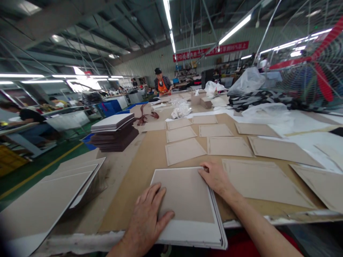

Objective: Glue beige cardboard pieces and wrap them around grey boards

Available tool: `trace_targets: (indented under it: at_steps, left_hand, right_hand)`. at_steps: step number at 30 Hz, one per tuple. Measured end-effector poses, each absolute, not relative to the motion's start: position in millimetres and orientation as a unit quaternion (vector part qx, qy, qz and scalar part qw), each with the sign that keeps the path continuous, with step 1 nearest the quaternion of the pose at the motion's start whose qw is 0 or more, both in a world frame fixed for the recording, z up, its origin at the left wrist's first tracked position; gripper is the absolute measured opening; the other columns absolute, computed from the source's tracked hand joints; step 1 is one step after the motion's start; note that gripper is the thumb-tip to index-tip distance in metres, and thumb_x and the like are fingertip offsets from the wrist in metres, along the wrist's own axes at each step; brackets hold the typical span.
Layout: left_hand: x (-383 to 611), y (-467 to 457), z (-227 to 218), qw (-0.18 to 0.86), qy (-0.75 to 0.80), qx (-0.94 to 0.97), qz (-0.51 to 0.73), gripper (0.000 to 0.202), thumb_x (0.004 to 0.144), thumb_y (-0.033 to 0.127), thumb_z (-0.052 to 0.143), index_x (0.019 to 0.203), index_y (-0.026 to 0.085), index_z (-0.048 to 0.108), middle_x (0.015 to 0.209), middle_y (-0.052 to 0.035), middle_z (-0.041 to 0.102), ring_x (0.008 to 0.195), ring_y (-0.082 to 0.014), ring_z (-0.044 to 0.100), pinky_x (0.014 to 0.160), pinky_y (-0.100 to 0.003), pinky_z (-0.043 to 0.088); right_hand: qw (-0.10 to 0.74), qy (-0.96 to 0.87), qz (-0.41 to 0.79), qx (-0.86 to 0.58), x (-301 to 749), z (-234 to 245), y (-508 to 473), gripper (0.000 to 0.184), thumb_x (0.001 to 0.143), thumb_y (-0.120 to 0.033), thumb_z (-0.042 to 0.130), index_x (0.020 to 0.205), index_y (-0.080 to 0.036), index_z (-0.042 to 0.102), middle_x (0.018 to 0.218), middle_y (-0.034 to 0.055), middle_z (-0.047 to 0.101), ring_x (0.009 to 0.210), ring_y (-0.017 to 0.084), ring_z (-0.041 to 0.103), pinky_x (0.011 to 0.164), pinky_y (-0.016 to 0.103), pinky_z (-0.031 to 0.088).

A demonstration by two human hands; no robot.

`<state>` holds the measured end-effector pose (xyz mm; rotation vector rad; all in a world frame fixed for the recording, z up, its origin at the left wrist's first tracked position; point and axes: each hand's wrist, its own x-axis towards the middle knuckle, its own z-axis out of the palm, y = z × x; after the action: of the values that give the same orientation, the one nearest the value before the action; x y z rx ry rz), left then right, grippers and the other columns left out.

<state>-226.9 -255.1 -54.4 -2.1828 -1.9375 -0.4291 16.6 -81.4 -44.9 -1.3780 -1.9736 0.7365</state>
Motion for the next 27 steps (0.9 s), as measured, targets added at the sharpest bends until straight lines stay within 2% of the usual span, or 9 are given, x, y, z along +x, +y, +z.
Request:
trace_targets:
  at_steps: [3,6,10,14,16,18,21,24,27]
  left_hand:
    - [-227,-255,-55,0.104,-0.649,-0.738,-0.151,0.060,0.085,0.053,0.062,0.134,0.019,0.053,0.141,-0.0150,0.051,0.128,-0.0343,0.047,0.101,-0.053,0.044]
    - [-228,-255,-58,0.105,-0.646,-0.737,-0.170,0.063,0.084,0.053,0.063,0.135,0.019,0.051,0.143,-0.0154,0.049,0.129,-0.0346,0.045,0.103,-0.053,0.042]
    - [-231,-255,-60,0.091,-0.642,-0.724,-0.235,0.081,0.082,0.051,0.067,0.146,0.013,0.035,0.154,-0.0200,0.032,0.141,-0.0367,0.029,0.111,-0.057,0.033]
    - [-232,-258,-42,0.004,-0.660,-0.659,-0.361,0.096,0.078,0.048,0.069,0.150,0.006,0.020,0.158,-0.0238,0.018,0.147,-0.0367,0.016,0.117,-0.058,0.021]
    - [-230,-265,-24,-0.097,-0.682,-0.572,-0.445,0.097,0.078,0.046,0.069,0.151,0.007,0.017,0.154,-0.0235,0.030,0.143,-0.0353,0.029,0.116,-0.055,0.025]
    - [-227,-278,-4,-0.268,-0.645,-0.470,-0.539,0.093,0.078,0.045,0.070,0.150,0.011,0.022,0.140,-0.0212,0.052,0.127,-0.0343,0.051,0.106,-0.051,0.041]
    - [-222,-299,17,-0.520,-0.481,-0.352,-0.612,0.071,0.072,0.043,0.079,0.129,0.010,0.052,0.109,-0.0183,0.070,0.092,-0.0310,0.070,0.080,-0.040,0.055]
    - [-224,-314,25,-0.573,-0.425,-0.308,-0.630,0.053,0.068,0.038,0.083,0.107,0.007,0.065,0.094,-0.0176,0.074,0.077,-0.0261,0.071,0.072,-0.034,0.057]
    - [-232,-317,24,-0.548,-0.423,-0.283,-0.664,0.046,0.070,0.037,0.083,0.103,0.009,0.067,0.092,-0.0147,0.075,0.075,-0.0239,0.071,0.073,-0.033,0.057]
  right_hand:
    - [0.346,-0.720,0.305,-0.519,18,-39,-81,0.026,0.072,-0.036,0.061,0.090,-0.019,0.071,0.091,0.0071,0.064,0.083,0.023,0.058,0.079,0.036,0.042]
    - [0.374,-0.688,0.365,-0.503,15,-34,-83,0.026,0.073,-0.043,0.062,0.086,-0.022,0.066,0.078,0.0019,0.061,0.073,0.020,0.055,0.067,0.032,0.041]
    - [0.396,-0.636,0.468,-0.469,8,-24,-90,0.039,0.075,-0.057,0.059,0.093,-0.022,0.058,0.069,-0.0023,0.058,0.057,0.015,0.048,0.051,0.027,0.034]
    - [0.442,-0.589,0.510,-0.444,11,0,-103,0.050,0.067,-0.060,0.070,0.096,-0.021,0.057,0.062,-0.0041,0.052,0.052,0.013,0.044,0.046,0.024,0.031]
    - [0.465,-0.574,0.521,-0.428,18,18,-114,0.054,0.064,-0.061,0.074,0.096,-0.021,0.057,0.064,-0.0036,0.053,0.052,0.013,0.046,0.046,0.024,0.033]
    - [0.478,-0.567,0.531,-0.409,26,35,-128,0.056,0.063,-0.061,0.077,0.098,-0.022,0.057,0.067,-0.0028,0.055,0.054,0.014,0.049,0.046,0.025,0.036]
    - [0.479,-0.572,0.544,-0.384,31,56,-146,0.056,0.063,-0.060,0.079,0.099,-0.022,0.057,0.070,-0.0014,0.057,0.055,0.016,0.052,0.046,0.026,0.039]
    - [0.469,-0.592,0.546,-0.362,22,68,-154,0.056,0.065,-0.060,0.077,0.099,-0.022,0.055,0.071,-0.0001,0.058,0.056,0.017,0.054,0.047,0.028,0.042]
    - [0.445,-0.637,0.526,-0.347,0,78,-143,0.052,0.069,-0.060,0.072,0.099,-0.021,0.055,0.070,-0.0002,0.057,0.056,0.016,0.054,0.046,0.026,0.041]
